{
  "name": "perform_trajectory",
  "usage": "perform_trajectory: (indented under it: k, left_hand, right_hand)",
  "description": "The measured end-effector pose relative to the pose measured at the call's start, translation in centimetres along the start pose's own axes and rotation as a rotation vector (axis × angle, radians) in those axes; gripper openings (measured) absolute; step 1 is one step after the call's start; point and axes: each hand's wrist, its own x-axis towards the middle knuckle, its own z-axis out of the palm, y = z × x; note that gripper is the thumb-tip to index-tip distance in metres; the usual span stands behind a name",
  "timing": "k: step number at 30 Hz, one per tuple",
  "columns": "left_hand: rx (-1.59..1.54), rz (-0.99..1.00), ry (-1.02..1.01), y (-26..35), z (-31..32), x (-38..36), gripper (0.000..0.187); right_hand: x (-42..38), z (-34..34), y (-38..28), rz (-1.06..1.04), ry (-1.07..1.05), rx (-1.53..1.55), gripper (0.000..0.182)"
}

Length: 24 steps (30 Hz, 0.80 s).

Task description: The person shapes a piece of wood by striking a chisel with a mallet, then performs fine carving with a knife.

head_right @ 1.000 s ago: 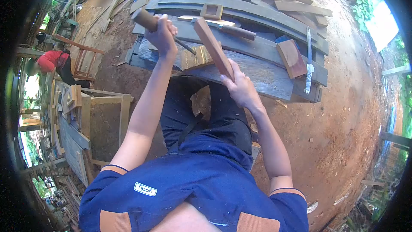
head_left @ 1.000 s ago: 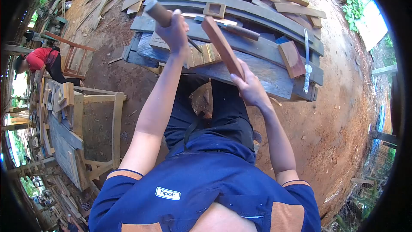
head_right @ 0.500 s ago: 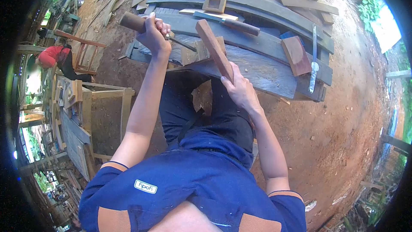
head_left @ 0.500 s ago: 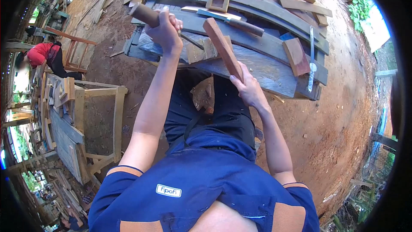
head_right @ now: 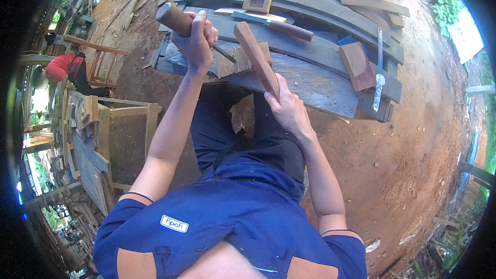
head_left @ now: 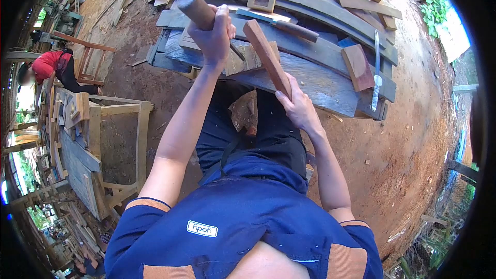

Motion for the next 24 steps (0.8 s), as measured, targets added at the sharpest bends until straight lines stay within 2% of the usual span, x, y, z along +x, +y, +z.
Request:
perform_trajectory:
  k: [5, 8, 10, 11, 13, 15, 16, 17, 18, 19, 20, 21, 23, 24]
  left_hand:
    - [0.014, 0.018, -0.01, -0.5, 0.1, -0.1, 0.013]
    - [0.101, -0.003, 0.047, -1.2, 0.6, -0.2, 0.013]
    - [0.353, 0.203, 0.038, -2.3, 1.0, -0.4, 0.012]
    - [0.428, 0.201, 0.023, -2.8, 1.1, -0.8, 0.012]
    - [0.449, 0.323, -0.032, -2.2, 2.9, -1.7, 0.02]
    - [0.441, 0.44, -0.145, -3.4, 3.8, -2.2, 0.023]
    - [0.454, 0.408, -0.203, -3.3, 4.3, -2.6, 0.026]
    - [0.524, 0.439, -0.25, -3.2, 4.5, -2.9, 0.026]
    - [0.544, 0.428, -0.265, -2.9, 4.8, -3.3, 0.024]
    - [0.562, 0.42, -0.284, -2.5, 5.1, -3.6, 0.022]
    - [0.527, 0.391, -0.281, -2.5, 5.2, -3.6, 0.023]
    - [0.525, 0.399, -0.269, -2.5, 5.1, -3.6, 0.023]
    - [0.507, 0.374, -0.279, -2.5, 5.0, -3.6, 0.023]
    - [0.515, 0.388, -0.276, -2.5, 5.0, -3.6, 0.023]
  right_hand:
    - [0.1, 0.2, 0.3, 0.024, -0.002, 0.008, 0.056]
    - [0.1, 0.4, 0.5, -0.055, 0.041, -0.023, 0.056]
    - [0.1, 0.4, 0.2, -0.03, 0.032, 0.004, 0.055]
    - [0.2, 0.2, 0.2, -0.034, 0.03, -0.001, 0.055]
    - [0.4, -0.6, -0.4, -0.043, -0.011, 0.108, 0.055]
    - [-0.7, -3.2, -3.2, 0.102, -0.017, 0.194, 0.054]
    - [-0.4, -3.5, -2.5, -0.16, 0.169, 0.222, 0.054]
    - [-0.4, -4.7, -2.2, -0.28, 0.305, 0.218, 0.051]
    - [-3.0, -6.4, -6.2, -0.172, 0.349, 0.357, 0.047]
    - [-4.6, -7.5, -7.9, -0.18, 0.512, 0.38, 0.039]
    - [-5.3, -8.4, -7.5, -0.226, 0.612, 0.487, 0.036]
    - [-6.1, -9.1, -8.1, -0.397, 0.678, 0.565, 0.034]
    - [-7.8, -9.0, -9.1, -0.589, 0.692, 0.569, 0.031]
    - [-8.0, -8.5, -8.3, -0.483, 0.673, 0.468, 0.037]
